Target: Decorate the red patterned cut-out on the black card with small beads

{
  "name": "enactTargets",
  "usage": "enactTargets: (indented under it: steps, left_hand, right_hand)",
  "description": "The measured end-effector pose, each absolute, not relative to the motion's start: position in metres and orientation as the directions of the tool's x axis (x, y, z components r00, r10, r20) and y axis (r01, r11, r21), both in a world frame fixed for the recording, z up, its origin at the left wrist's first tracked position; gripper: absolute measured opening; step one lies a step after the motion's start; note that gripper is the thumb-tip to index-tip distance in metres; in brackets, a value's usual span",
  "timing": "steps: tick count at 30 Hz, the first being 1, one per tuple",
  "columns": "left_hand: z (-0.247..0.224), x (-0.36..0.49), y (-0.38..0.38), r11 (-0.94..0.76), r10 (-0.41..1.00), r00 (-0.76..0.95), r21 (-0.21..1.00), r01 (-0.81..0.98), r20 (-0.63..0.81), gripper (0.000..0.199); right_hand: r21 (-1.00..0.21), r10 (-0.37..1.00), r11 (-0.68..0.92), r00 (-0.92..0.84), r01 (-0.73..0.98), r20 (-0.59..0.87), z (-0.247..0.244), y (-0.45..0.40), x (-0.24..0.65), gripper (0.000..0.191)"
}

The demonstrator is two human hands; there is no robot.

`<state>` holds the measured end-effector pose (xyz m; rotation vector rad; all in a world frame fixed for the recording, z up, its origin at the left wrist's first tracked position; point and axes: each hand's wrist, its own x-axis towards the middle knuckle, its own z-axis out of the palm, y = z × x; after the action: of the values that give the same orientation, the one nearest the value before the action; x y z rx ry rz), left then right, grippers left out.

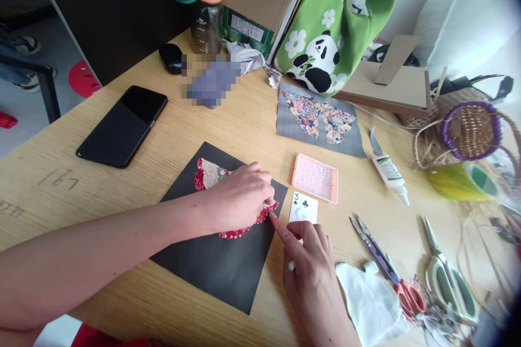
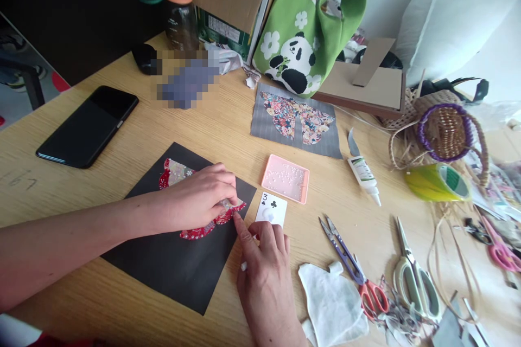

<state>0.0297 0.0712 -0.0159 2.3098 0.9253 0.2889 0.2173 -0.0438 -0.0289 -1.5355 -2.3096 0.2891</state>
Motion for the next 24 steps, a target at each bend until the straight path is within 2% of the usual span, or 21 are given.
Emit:
enactTargets:
  steps: [9, 15, 24]
  left_hand:
    - [-0.0150, 0.0307, 0.0721, -0.561, 0.677, 0.735, 0.617, 0.553, -0.043, 0.020]
    - [-0.0137, 0.0305, 0.0718, -0.561, 0.675, 0.736, 0.610, 0.559, -0.054, 0.022]
    - [-0.0108, 0.0309, 0.0725, -0.562, 0.670, 0.739, 0.604, 0.565, -0.069, 0.019]
  right_hand:
    - [-0.331, 0.901, 0.432, -0.391, 0.839, 0.187, -0.0230, -0.0432, 0.2140, 0.081]
    - [-0.277, 0.887, 0.459, -0.422, 0.844, 0.186, -0.0235, -0.0437, 0.2119, 0.070]
    - [-0.252, 0.886, 0.463, -0.431, 0.850, 0.172, -0.0254, -0.0437, 0.2112, 0.069]
